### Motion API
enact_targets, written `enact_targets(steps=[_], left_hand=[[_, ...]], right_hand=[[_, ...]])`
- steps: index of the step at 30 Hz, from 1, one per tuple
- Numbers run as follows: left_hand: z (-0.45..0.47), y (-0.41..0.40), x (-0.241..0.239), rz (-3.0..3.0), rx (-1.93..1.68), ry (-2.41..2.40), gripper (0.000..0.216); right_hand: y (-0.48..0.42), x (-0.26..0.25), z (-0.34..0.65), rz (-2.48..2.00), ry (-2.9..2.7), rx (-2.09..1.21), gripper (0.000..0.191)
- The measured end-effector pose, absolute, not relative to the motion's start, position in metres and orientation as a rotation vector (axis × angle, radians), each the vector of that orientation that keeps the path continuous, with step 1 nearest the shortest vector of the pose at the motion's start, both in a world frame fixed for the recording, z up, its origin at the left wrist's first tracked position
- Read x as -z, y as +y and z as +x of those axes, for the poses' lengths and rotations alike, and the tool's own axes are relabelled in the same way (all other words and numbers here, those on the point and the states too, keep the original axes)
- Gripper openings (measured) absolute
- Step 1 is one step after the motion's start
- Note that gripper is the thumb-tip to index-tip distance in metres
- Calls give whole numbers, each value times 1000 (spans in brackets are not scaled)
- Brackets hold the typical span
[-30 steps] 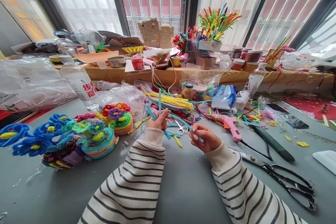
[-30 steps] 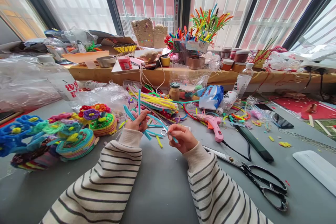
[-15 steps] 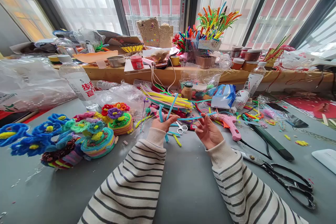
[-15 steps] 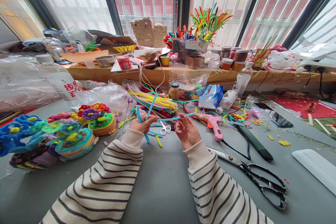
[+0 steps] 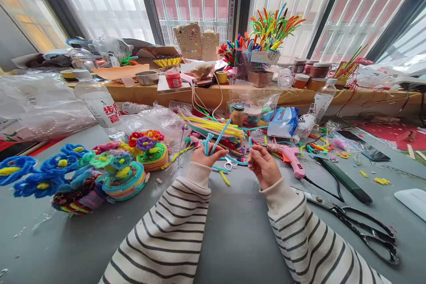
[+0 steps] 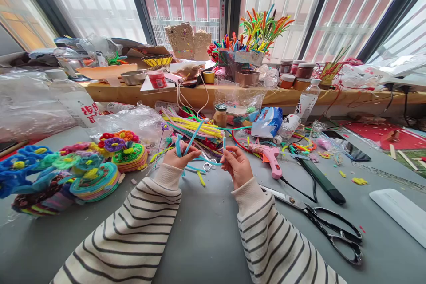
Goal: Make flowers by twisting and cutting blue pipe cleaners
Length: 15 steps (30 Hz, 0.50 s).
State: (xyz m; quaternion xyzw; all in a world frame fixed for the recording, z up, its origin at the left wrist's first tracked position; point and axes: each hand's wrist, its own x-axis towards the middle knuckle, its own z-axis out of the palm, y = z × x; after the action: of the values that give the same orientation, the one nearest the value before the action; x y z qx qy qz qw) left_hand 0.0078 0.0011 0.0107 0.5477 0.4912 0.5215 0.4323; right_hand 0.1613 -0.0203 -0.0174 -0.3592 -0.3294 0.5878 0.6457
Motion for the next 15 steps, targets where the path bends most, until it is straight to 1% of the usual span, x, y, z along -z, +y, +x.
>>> enact_targets(steps=[3,7,11,15], left_hand=[[8,-1,-10,1468,-1280,1211,15],[7,-1,-6,1537,-1207,1200,25],[7,1,-3,1554,-1185,1180,27],[8,-1,-4,1555,-1181,1144,20]], right_hand=[[-21,20,160,-944,-957,-1152,15],[-24,20,159,-1075,-1246,-935,14],[-27,21,159,-1095,-1419,-843,15],[-28,21,158,-1099,-1457,-811,15]])
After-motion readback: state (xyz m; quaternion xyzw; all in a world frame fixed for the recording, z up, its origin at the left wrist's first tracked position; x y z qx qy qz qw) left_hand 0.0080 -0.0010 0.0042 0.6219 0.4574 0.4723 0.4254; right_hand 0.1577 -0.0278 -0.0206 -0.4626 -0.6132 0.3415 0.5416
